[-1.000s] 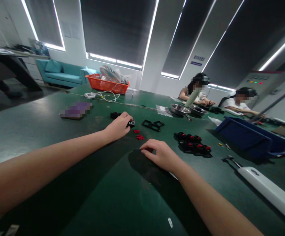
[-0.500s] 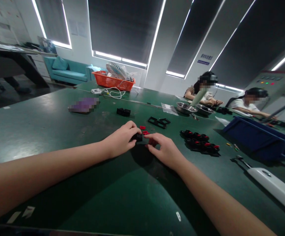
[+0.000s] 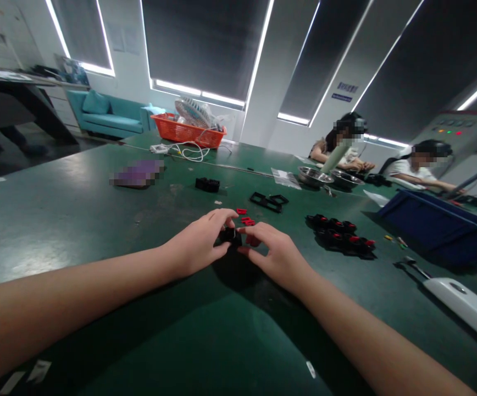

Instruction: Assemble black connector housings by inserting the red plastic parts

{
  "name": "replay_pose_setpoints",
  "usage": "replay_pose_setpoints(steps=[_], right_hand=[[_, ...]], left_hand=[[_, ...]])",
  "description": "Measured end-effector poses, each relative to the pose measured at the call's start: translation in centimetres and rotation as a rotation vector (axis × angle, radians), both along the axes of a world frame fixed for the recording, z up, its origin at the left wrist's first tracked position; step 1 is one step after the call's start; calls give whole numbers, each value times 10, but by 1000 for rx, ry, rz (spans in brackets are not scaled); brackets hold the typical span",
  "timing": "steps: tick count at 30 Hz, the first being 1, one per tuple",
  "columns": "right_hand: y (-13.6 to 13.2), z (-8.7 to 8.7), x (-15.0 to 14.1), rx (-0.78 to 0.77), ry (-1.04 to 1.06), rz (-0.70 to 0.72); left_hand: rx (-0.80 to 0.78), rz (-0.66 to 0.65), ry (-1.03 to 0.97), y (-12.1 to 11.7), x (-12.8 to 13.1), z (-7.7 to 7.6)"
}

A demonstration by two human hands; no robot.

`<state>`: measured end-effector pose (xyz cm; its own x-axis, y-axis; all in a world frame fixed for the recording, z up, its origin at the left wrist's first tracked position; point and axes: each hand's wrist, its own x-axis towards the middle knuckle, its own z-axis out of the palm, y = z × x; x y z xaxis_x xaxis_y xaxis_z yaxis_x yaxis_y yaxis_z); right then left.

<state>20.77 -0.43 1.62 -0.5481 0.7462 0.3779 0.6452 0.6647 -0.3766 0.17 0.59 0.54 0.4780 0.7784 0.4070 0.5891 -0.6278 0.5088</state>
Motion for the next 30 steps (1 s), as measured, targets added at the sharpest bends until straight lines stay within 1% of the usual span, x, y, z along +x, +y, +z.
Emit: replay_pose_setpoints(steps=[5,11,16,23,30], right_hand=[[2,-1,-2,-19,-13,-19],[2,-3,-3,-24,-53,-52],[1,-2,-4,-76,-111,-70],[1,-1,-3,-121,-92,-72],[-1,-1,-1,-129,-100,-62]], left_hand=[[-9,-38,-10,-4,0,2],[-27,-63,-33,-5,2,-2],[-66,-35,-47,-5,2,-6],[-148,-1,-102,-5,3,-6],[-210,-8,-50,-3,2,-9]])
